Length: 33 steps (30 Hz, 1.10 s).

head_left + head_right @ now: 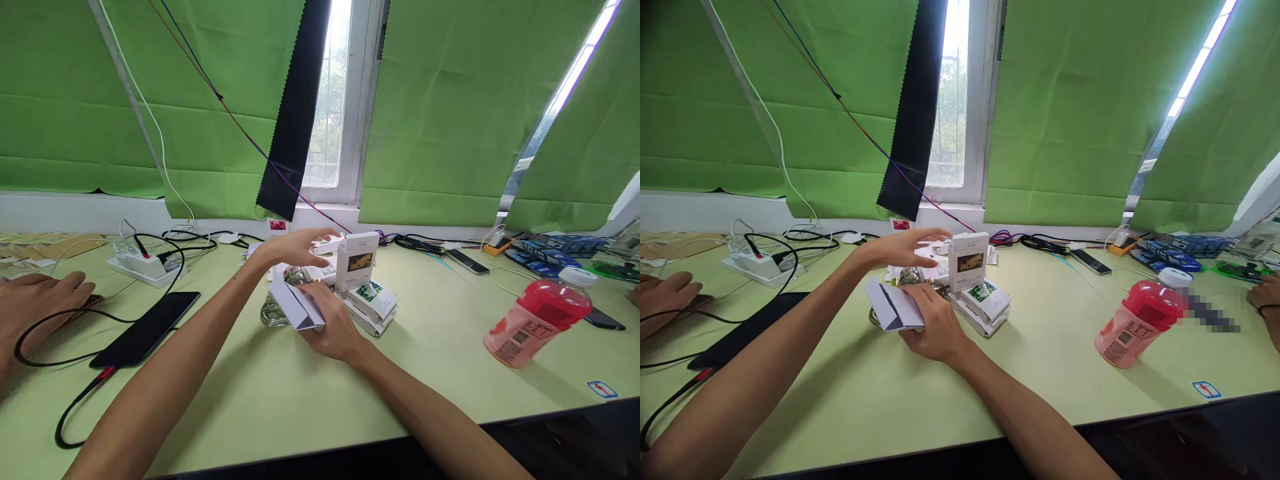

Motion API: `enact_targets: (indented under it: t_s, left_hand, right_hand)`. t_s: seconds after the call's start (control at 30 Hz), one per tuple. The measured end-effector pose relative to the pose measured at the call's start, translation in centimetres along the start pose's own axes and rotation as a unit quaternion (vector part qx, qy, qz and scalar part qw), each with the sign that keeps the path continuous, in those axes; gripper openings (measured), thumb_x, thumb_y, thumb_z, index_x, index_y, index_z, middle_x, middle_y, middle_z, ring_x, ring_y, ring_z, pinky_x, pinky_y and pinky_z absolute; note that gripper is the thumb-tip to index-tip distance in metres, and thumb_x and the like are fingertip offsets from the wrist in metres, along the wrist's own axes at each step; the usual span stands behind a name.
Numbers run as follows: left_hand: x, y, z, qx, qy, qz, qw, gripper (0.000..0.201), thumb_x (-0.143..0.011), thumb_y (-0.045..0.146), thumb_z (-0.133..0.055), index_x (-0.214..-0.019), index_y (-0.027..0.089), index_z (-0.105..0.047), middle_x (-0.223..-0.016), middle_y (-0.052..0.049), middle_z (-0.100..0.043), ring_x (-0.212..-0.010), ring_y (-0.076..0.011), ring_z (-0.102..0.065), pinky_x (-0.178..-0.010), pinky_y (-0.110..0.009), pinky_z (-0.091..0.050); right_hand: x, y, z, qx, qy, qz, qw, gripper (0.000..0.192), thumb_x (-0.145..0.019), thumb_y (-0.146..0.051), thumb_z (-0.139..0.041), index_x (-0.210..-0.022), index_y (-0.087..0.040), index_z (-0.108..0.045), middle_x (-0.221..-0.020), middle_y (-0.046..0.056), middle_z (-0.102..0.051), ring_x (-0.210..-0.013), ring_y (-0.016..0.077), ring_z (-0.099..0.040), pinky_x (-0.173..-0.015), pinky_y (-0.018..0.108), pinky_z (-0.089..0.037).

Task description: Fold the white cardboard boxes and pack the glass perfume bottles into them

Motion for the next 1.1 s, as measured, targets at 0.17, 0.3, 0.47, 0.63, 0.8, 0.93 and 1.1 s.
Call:
enact_targets:
  t_s: [0.17, 0.3, 0.47, 0.63, 0.8, 0.93, 1.1]
  left_hand:
    - [-0.8, 1.6, -0.6, 0.121, 0.016, -0.019, 0.992, 0.068, -0.075, 0.044, -0.079, -0.137, 0.026, -0.06, -0.146, -0.011, -0.064, -0.139, -0.0297, -0.058, -0.112, -0.044, -0.05]
    - [-1.8, 1.7, -2.0, 0.159, 0.06, -0.039, 0.985, 0.053, -0.073, 0.045, -0.08, -0.118, 0.021, -0.068, -0.131, -0.011, -0.072, -0.125, -0.0307, -0.066, -0.105, -0.045, -0.055]
    - [-1.0, 2.9, -2.6, 0.154, 0.076, -0.062, 0.983, 0.037, -0.076, 0.043, -0.079, -0.102, 0.018, -0.069, -0.108, -0.008, -0.077, -0.103, -0.0267, -0.072, -0.1, -0.044, -0.058]
    - [0.4, 4.0, -1.1, 0.135, 0.133, -0.094, 0.977, 0.025, -0.085, 0.042, -0.072, -0.095, 0.019, -0.07, -0.097, -0.005, -0.077, -0.096, -0.0236, -0.072, -0.098, -0.042, -0.06]
    - [2.3, 4.1, 1.7, 0.015, 0.278, -0.128, 0.952, 0.024, -0.096, 0.034, -0.06, -0.113, 0.021, -0.069, -0.121, -0.01, -0.074, -0.111, -0.025, -0.069, -0.103, -0.042, -0.057]
    - [4.4, 3.2, 2.4, -0.108, 0.351, -0.09, 0.926, 0.026, -0.103, 0.029, -0.046, -0.114, 0.024, -0.069, -0.144, -0.012, -0.063, -0.128, -0.026, -0.064, -0.107, -0.043, -0.054]
    - [6.5, 1.9, 1.5, -0.185, 0.37, -0.07, 0.908, 0.033, -0.105, 0.024, -0.038, -0.114, 0.023, -0.07, -0.149, -0.014, -0.06, -0.137, -0.0279, -0.059, -0.108, -0.044, -0.054]
  right_hand:
    - [0.1, -0.1, 0.0, 0.011, 0.004, 0.008, 1.0, 0.051, -0.09, -0.037, -0.063, -0.137, -0.023, -0.048, -0.127, 0.014, -0.066, -0.115, 0.0296, -0.065, -0.097, 0.043, -0.057]
    - [0.2, 0.3, -0.2, 0.024, 0.001, -0.003, 1.0, 0.052, -0.092, -0.041, -0.062, -0.138, -0.022, -0.048, -0.127, 0.015, -0.067, -0.116, 0.0303, -0.065, -0.098, 0.044, -0.057]
    - [0.3, 0.4, -0.3, 0.036, 0.005, -0.004, 0.999, 0.055, -0.087, -0.036, -0.065, -0.138, -0.02, -0.05, -0.125, 0.016, -0.067, -0.113, 0.0306, -0.066, -0.093, 0.044, -0.059]
    - [0.3, 0.0, -0.6, 0.033, -0.01, 0.012, 0.999, 0.061, -0.082, -0.029, -0.066, -0.14, -0.023, -0.046, -0.128, 0.015, -0.066, -0.117, 0.0305, -0.065, -0.096, 0.044, -0.059]
    - [0.2, -0.4, 0.0, 0.023, 0.014, 0.029, 0.999, 0.059, -0.085, -0.029, -0.064, -0.139, -0.023, -0.044, -0.126, 0.016, -0.065, -0.117, 0.0316, -0.065, -0.094, 0.046, -0.058]
    - [0.0, -0.9, 1.0, 0.04, 0.066, 0.037, 0.996, 0.054, -0.086, -0.028, -0.06, -0.138, -0.023, -0.045, -0.127, 0.015, -0.066, -0.117, 0.0312, -0.065, -0.096, 0.047, -0.058]
    - [0.4, -1.1, 3.1, 0.054, 0.174, 0.017, 0.983, 0.053, -0.086, -0.021, -0.059, -0.138, -0.022, -0.046, -0.125, 0.015, -0.065, -0.117, 0.03, -0.064, -0.096, 0.046, -0.058]
Point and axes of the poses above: each hand's wrist, its own x-axis away from the middle knuckle, its own z-axis out of the back of the hand, y = z × x, the point moved 8 cm from there along -x, towards the middle knuckle
